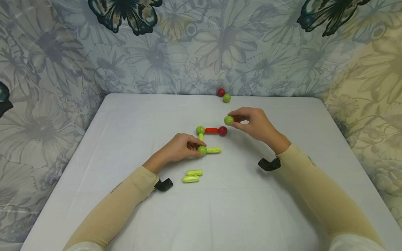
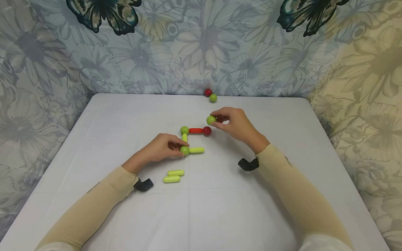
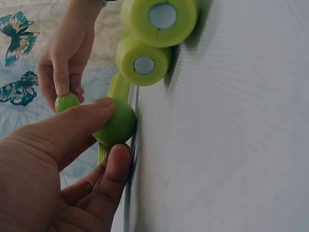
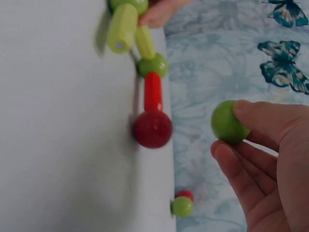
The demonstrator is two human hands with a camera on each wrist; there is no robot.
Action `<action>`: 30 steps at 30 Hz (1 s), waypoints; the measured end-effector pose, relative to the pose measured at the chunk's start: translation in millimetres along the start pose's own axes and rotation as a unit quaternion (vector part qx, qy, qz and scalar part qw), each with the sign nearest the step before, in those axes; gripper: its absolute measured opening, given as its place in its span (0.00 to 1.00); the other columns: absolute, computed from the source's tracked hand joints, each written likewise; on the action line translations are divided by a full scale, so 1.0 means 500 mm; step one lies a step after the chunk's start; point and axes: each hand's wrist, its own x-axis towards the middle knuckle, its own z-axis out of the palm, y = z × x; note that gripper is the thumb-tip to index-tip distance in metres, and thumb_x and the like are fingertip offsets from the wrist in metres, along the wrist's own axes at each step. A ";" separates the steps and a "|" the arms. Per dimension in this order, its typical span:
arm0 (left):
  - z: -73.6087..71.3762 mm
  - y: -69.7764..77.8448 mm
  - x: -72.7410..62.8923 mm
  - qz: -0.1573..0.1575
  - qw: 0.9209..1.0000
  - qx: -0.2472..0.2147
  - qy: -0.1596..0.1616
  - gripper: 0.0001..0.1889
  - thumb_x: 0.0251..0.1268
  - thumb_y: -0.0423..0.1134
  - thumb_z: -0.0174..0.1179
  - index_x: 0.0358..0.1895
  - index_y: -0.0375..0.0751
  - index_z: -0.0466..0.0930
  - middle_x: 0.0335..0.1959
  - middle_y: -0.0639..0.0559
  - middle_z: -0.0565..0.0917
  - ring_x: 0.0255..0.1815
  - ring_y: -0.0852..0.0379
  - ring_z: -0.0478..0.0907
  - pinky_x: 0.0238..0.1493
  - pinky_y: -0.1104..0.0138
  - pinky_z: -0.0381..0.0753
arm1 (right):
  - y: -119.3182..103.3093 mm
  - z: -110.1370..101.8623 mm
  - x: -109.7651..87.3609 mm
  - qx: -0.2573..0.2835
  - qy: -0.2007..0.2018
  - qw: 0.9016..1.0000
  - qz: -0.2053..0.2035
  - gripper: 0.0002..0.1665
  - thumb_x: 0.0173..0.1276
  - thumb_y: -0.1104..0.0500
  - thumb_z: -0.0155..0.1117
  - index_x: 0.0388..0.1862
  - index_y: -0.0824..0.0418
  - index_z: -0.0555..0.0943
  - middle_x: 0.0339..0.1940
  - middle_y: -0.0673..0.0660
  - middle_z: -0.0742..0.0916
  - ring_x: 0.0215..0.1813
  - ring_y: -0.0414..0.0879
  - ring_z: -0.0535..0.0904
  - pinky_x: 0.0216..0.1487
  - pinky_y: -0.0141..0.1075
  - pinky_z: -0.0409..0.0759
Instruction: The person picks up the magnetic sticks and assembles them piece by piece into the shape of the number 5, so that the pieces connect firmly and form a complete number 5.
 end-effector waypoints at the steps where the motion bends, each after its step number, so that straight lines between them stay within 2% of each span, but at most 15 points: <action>1: 0.000 -0.001 0.000 0.000 1.000 -0.003 -0.001 0.17 0.66 0.37 0.80 0.57 0.49 0.93 0.41 0.58 0.88 0.41 0.58 0.84 0.45 0.64 0.85 | -0.003 0.003 -0.010 -0.002 -0.004 1.000 -0.003 0.19 0.70 0.62 0.81 0.59 0.60 0.90 0.51 0.52 0.91 0.47 0.46 0.88 0.57 0.49 0.87; 6: 0.000 -0.005 0.002 0.005 1.000 -0.017 -0.004 0.18 0.65 0.36 0.80 0.57 0.49 0.94 0.43 0.58 0.89 0.43 0.58 0.85 0.46 0.64 0.86 | -0.014 0.014 -0.053 -0.012 -0.014 1.000 -0.007 0.19 0.70 0.63 0.81 0.59 0.59 0.90 0.51 0.51 0.91 0.47 0.44 0.88 0.56 0.47 0.87; 13: -0.003 -0.009 0.002 0.009 1.000 -0.021 -0.002 0.17 0.65 0.36 0.80 0.56 0.48 0.94 0.42 0.58 0.90 0.42 0.58 0.86 0.46 0.63 0.86 | -0.018 0.026 -0.092 -0.007 -0.025 1.000 0.005 0.20 0.68 0.64 0.82 0.58 0.58 0.91 0.50 0.48 0.91 0.46 0.41 0.88 0.55 0.44 0.88; 22: -0.005 -0.006 0.000 0.002 1.000 -0.026 -0.003 0.17 0.65 0.35 0.80 0.56 0.47 0.94 0.41 0.57 0.89 0.41 0.57 0.85 0.46 0.64 0.85 | -0.016 0.050 -0.116 0.016 -0.058 0.998 0.026 0.19 0.68 0.64 0.82 0.57 0.62 0.90 0.49 0.52 0.91 0.46 0.43 0.88 0.52 0.44 0.89; 30: -0.007 -0.009 0.000 0.001 1.000 -0.029 -0.003 0.17 0.65 0.35 0.80 0.56 0.47 0.94 0.41 0.57 0.89 0.41 0.56 0.85 0.46 0.64 0.85 | -0.014 0.069 -0.122 0.017 -0.081 0.995 0.063 0.18 0.68 0.61 0.82 0.56 0.58 0.91 0.47 0.48 0.91 0.45 0.43 0.86 0.52 0.43 0.88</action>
